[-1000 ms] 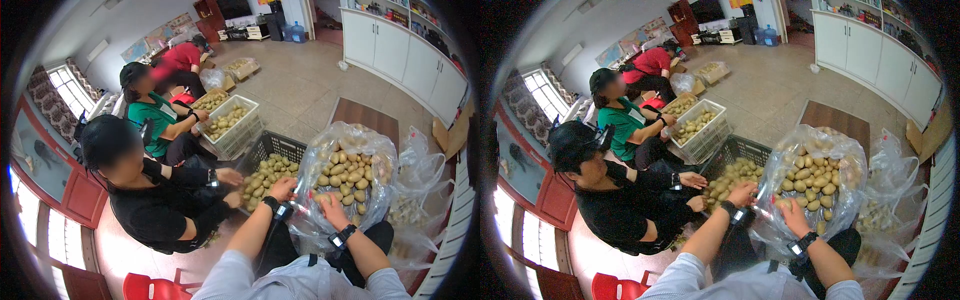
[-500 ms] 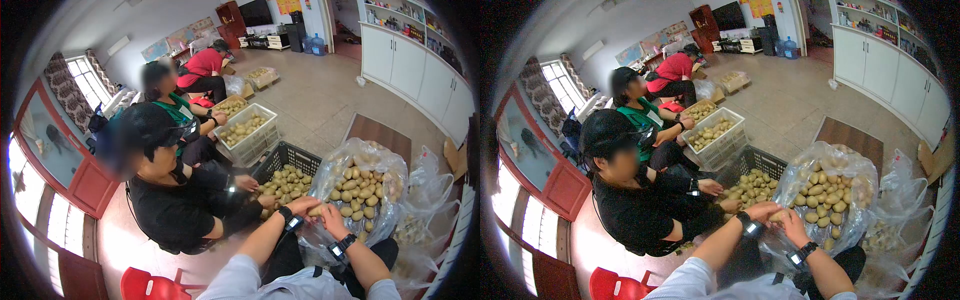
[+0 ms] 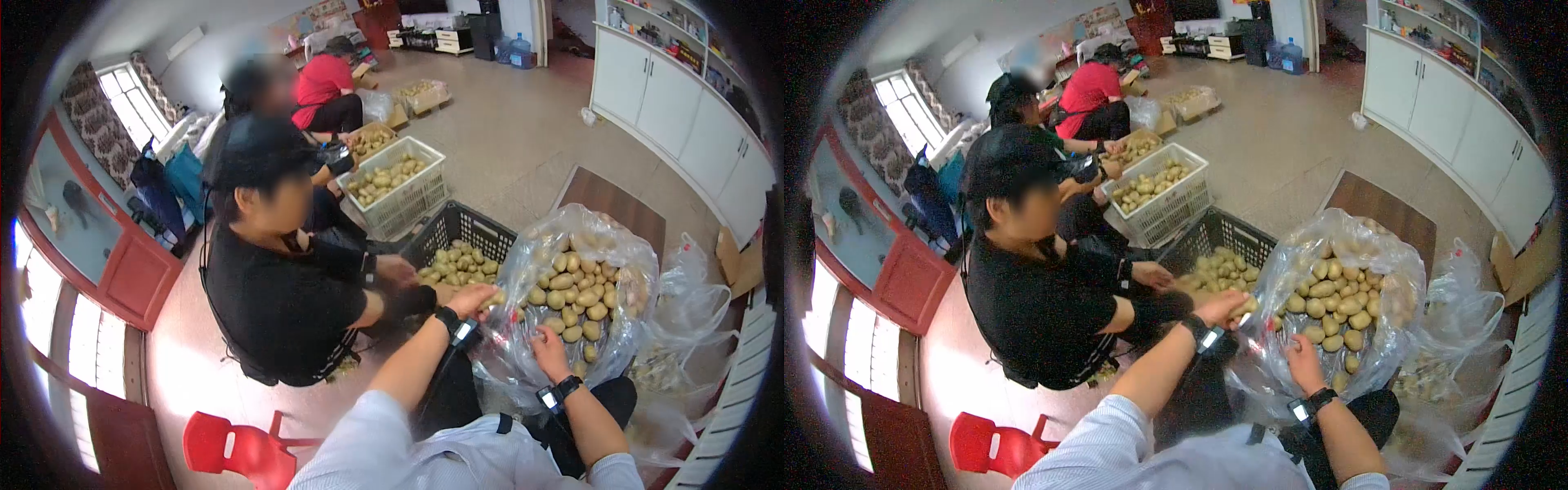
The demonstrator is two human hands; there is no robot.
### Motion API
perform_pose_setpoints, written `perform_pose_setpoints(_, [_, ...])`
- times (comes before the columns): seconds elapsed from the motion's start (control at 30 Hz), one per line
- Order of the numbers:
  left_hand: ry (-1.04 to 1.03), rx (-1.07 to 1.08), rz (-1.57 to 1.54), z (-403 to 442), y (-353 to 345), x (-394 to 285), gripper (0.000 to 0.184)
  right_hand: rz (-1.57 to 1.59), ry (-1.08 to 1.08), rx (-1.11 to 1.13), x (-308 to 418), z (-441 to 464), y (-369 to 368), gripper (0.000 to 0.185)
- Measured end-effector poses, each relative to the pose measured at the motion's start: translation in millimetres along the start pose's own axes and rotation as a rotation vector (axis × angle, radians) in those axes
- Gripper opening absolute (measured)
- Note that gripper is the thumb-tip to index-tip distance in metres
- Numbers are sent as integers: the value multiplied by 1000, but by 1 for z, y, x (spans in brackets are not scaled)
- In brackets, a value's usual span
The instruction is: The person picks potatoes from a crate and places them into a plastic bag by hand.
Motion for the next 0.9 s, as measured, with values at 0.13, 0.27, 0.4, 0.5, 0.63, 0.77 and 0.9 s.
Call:
perform_pose_setpoints(0.13, [-106, -355, -155, 13, 50, 22, 26, -169, -37, -107, -35, -1, 44, 35])
perform_pose_setpoints(0.27, [-87, -489, -237, -15, 53, 3, 29, -279, 68, -186, -9, -13, 73, 35])
perform_pose_setpoints(0.4, [-57, -449, -275, -6, 72, 13, 36, -496, 101, -334, -16, -17, 91, 37])
perform_pose_setpoints(0.5, [-58, -539, -323, -12, 86, 23, 37, -629, 42, -344, -13, -30, 88, 47])
perform_pose_setpoints(0.63, [-158, -630, -138, -12, 125, 39, 36, -750, 24, -327, -33, -38, 84, 53])
perform_pose_setpoints(0.77, [-444, -588, 826, 2, 149, 29, 27, -810, -29, -326, -36, -36, 81, 54])
perform_pose_setpoints(0.9, [-514, -601, 1119, -16, 126, 4, 16, -866, -17, -299, -32, -40, 77, 57])
Point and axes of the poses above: each hand's wrist, its own z-axis towards the middle knuckle, its own y-axis out of the back of the hand, x = y × z, the point moved 9 cm from there along z, towards the middle knuckle, and after that the axes turned 6 degrees about -y, right-handed, at the moved point
